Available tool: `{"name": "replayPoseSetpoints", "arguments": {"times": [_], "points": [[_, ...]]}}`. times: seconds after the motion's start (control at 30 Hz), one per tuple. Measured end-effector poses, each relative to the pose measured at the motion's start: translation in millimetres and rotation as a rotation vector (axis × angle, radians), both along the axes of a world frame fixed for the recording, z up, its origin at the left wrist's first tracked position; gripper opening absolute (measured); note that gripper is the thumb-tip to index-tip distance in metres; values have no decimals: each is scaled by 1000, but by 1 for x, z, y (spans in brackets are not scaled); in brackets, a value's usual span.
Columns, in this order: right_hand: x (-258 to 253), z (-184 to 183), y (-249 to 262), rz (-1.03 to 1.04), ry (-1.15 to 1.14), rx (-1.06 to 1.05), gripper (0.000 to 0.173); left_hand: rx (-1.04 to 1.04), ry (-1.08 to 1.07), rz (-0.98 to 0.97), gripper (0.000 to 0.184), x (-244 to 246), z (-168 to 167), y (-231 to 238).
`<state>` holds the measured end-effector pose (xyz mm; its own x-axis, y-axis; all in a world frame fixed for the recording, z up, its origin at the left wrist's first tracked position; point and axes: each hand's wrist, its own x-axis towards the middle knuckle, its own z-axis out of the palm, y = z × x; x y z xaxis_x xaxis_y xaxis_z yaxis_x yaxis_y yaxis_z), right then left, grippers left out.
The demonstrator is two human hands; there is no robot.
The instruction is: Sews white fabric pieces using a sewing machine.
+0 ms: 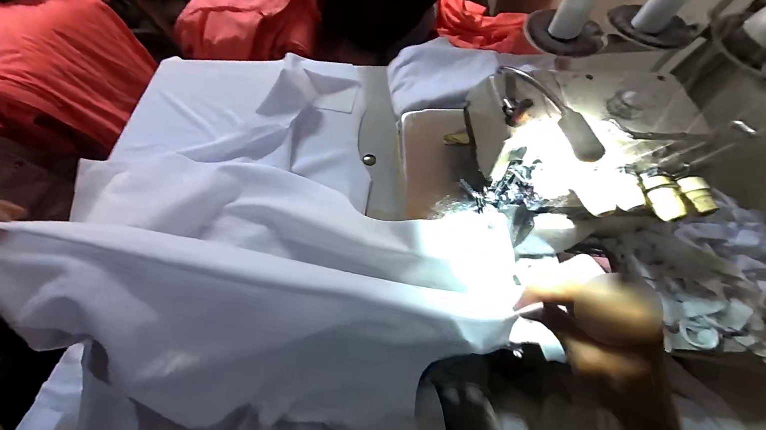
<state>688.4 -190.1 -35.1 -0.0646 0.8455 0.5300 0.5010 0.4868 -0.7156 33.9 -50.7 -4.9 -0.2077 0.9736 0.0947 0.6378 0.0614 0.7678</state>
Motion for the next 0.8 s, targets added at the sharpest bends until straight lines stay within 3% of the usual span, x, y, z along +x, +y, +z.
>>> {"name": "replayPoseSetpoints", "arguments": {"times": [0.07, 0.13, 0.23, 0.33, 0.43, 0.53, 0.63, 0.73, 0.8], "points": [[-13, 11, -2, 185, -6, -51, 11, -133, 359, 17, 22, -6, 7, 9], [-36, 16, 3, 265, 86, -92, 12, 9, 533, -69, 19, -6, 1, 27], [-77, 26, 20, 157, 93, -133, 14, 214, 467, -303, 31, 66, 9, 59], [-107, 40, 47, 14, -3, -189, 18, 142, 314, -681, 51, 155, -1, 90], [-125, 46, 71, 33, -100, -245, 22, 74, 414, -882, 62, 203, -40, 118], [-137, 48, 85, 92, -175, -318, 25, 49, 570, -824, 39, 220, -50, 119], [-147, 53, 95, 57, -309, -444, 41, 242, 523, -849, 13, 205, -45, 107], [-158, 59, 105, 3, -436, -581, 57, 434, 314, -835, 10, 185, -28, 81], [-160, 60, 107, 38, -459, -601, 49, 474, 234, -782, 11, 174, -14, 64]]}}
